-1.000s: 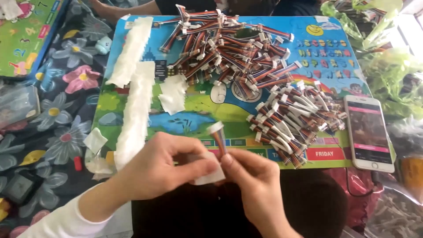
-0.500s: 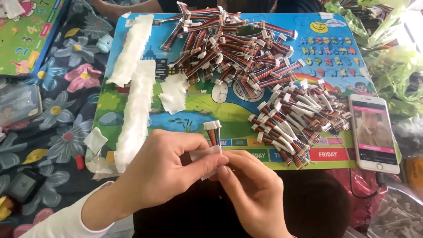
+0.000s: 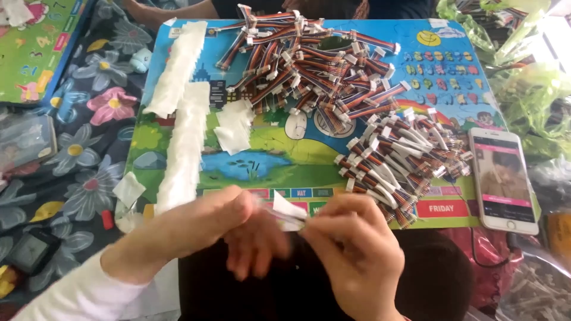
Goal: Wrapping small electronic wire connectors with white adhesive strips and organizing them into piles.
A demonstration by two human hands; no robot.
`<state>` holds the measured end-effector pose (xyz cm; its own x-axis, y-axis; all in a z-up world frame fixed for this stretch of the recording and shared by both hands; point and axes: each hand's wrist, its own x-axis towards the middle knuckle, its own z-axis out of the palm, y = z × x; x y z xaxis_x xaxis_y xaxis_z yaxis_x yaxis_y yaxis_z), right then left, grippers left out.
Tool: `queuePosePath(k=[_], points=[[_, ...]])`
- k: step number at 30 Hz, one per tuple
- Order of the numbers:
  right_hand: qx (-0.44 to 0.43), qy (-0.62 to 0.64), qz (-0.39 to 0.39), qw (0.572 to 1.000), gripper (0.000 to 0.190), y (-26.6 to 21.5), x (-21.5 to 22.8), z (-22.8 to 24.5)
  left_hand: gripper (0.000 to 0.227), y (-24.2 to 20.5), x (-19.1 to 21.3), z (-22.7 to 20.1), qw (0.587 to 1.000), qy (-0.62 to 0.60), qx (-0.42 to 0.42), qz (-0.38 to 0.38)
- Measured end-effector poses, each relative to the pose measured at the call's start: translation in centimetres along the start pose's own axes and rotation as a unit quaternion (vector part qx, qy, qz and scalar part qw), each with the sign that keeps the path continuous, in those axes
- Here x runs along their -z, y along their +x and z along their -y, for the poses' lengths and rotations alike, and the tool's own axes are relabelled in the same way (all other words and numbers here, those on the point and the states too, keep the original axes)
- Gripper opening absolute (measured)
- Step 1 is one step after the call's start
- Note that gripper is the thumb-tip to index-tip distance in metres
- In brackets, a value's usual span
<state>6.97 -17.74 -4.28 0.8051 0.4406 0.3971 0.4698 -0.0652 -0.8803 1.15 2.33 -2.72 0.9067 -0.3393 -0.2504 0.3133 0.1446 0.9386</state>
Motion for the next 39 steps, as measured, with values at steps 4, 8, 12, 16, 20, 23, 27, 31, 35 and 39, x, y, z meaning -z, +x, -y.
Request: queuePosePath(k=[4, 8, 12, 16, 20, 23, 27, 31, 35, 39], points=[[0.129, -0.085, 0.026, 0.988, 0.012, -0.2, 0.0, 0.0, 0.044, 0.4, -0.8, -2.5, 0.995, 0.002, 0.074, -0.066], [0.083, -0.037, 0.07, 0.993, 0.014, -0.3, 0.6, -0.6, 0.013, 0.1, -2.3, -3.0, 0.971, 0.199, 0.003, -0.13], [-0.175, 0.259, 0.183, 0.932, 0.053, 0.5, 1.3, -1.4, 0.009, -0.4, -3.6, -2.4, 0.803, 0.528, -0.243, -0.133], [-0.264, 0.24, 0.254, 0.899, 0.018, 1.0, 2.4, -2.3, 0.005, -0.4, -3.7, -2.3, 0.794, 0.537, -0.263, -0.109], [-0.258, 0.292, 0.195, 0.9, 0.008, 0.5, 2.2, -2.5, 0.007, -0.4, -3.3, -2.6, 0.814, 0.503, -0.27, -0.102], [-0.169, 0.165, 0.195, 0.952, 0.009, 0.6, 1.9, -1.1, 0.01, -0.3, -3.1, -2.2, 0.772, 0.551, -0.29, -0.13], [0.181, -0.155, 0.189, 0.953, 0.016, 1.5, 1.7, 0.5, 0.011, -0.3, -2.7, -1.5, 0.804, 0.528, -0.202, -0.186], [0.233, -0.188, 0.18, 0.937, 0.019, 1.1, 1.4, 0.2, 0.007, -0.5, -2.6, -1.1, 0.816, 0.511, -0.166, -0.21], [0.112, -0.107, 0.166, 0.974, 0.022, 0.7, 1.4, 0.0, 0.012, -0.7, -2.9, -1.2, 0.747, 0.587, -0.244, -0.195], [0.125, -0.118, 0.195, 0.966, 0.028, 0.7, 1.4, -0.2, 0.01, -0.5, -3.1, -1.2, 0.7, 0.625, -0.291, -0.187]])
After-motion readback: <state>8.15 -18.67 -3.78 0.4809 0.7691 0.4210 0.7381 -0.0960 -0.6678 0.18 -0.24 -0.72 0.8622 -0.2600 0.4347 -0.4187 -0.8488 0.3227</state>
